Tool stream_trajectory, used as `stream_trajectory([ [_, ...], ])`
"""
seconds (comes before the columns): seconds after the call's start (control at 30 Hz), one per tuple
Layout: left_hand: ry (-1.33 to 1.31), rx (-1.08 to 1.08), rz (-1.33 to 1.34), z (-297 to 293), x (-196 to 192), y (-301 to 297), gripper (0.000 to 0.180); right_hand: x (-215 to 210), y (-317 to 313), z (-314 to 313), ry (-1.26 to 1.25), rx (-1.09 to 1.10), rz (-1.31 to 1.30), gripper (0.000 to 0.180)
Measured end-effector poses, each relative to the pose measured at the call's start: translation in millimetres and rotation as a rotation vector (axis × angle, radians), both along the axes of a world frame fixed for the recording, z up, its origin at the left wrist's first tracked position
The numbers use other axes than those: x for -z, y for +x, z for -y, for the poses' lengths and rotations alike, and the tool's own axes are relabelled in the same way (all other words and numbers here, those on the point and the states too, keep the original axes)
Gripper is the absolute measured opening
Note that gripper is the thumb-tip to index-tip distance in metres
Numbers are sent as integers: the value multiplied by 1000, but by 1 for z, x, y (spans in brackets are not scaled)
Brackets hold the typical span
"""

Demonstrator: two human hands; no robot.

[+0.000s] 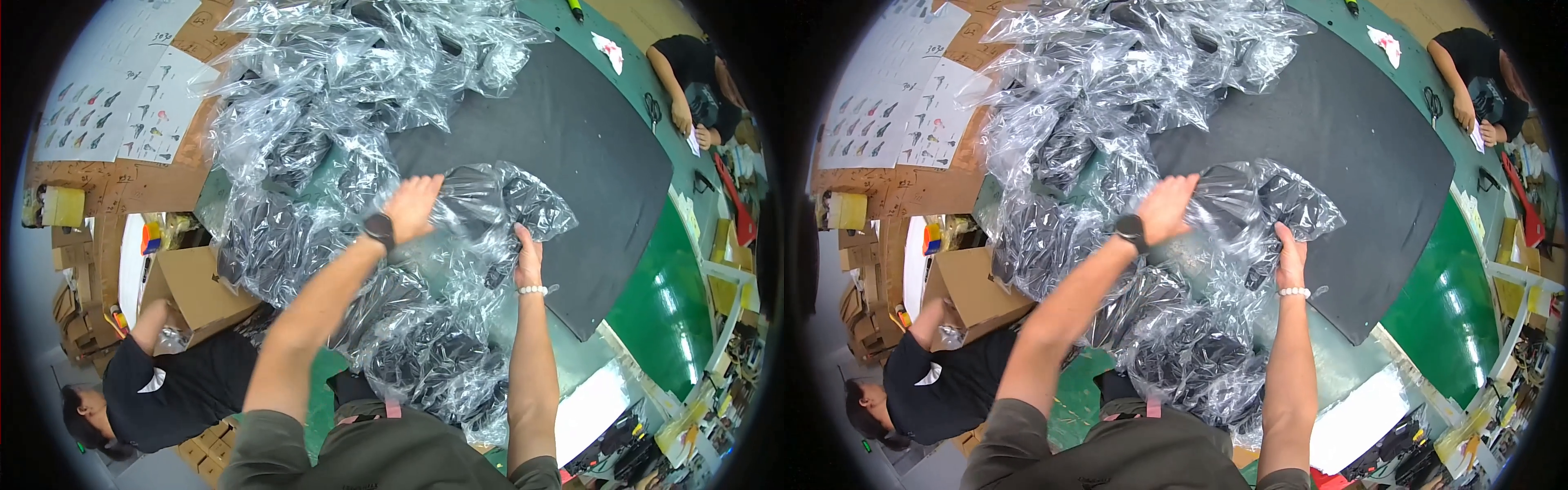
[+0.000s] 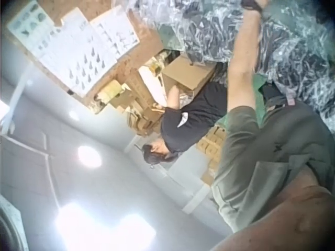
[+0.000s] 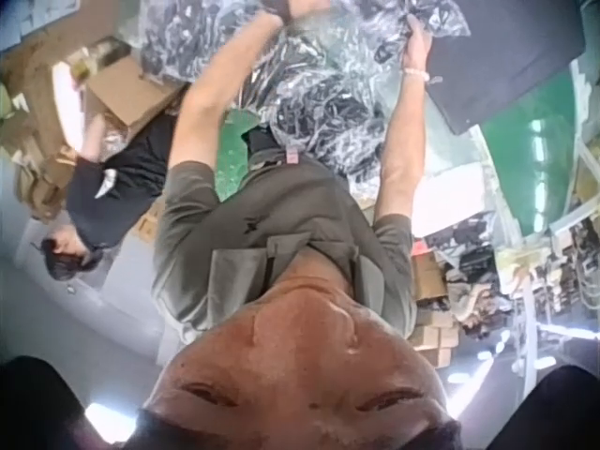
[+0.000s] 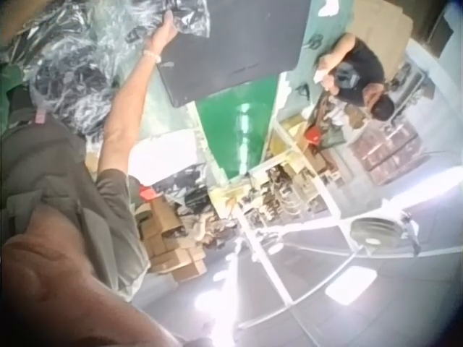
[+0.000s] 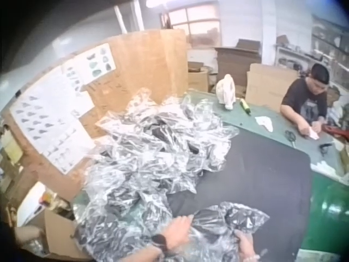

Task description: Packing individual bicycle seats into plastic bags and organizing them on a workspace.

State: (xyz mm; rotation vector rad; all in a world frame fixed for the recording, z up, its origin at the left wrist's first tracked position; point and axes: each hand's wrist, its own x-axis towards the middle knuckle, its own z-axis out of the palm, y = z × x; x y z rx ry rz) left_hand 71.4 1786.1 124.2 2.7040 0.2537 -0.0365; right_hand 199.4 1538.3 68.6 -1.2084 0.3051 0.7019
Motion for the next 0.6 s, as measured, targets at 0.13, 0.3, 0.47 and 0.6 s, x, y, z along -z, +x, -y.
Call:
stream_trajectory([
  [0.13, 369, 379, -34, -84, -48, -8, 58, 15, 7, 11, 21, 5, -43, 57],
  [0.3, 593, 574, -56, -159, -56, -16, 41, 20, 5, 10, 18, 4, -13, 59],
  [0.47, 811, 382, 3, -170, -27, -4, 54, 14, 1, 0, 50, 5, -3, 54],
  [0.6, 622, 107, 84, -123, -45, -3, 48, 3, 4, 8, -32, 53, -5, 52],
])
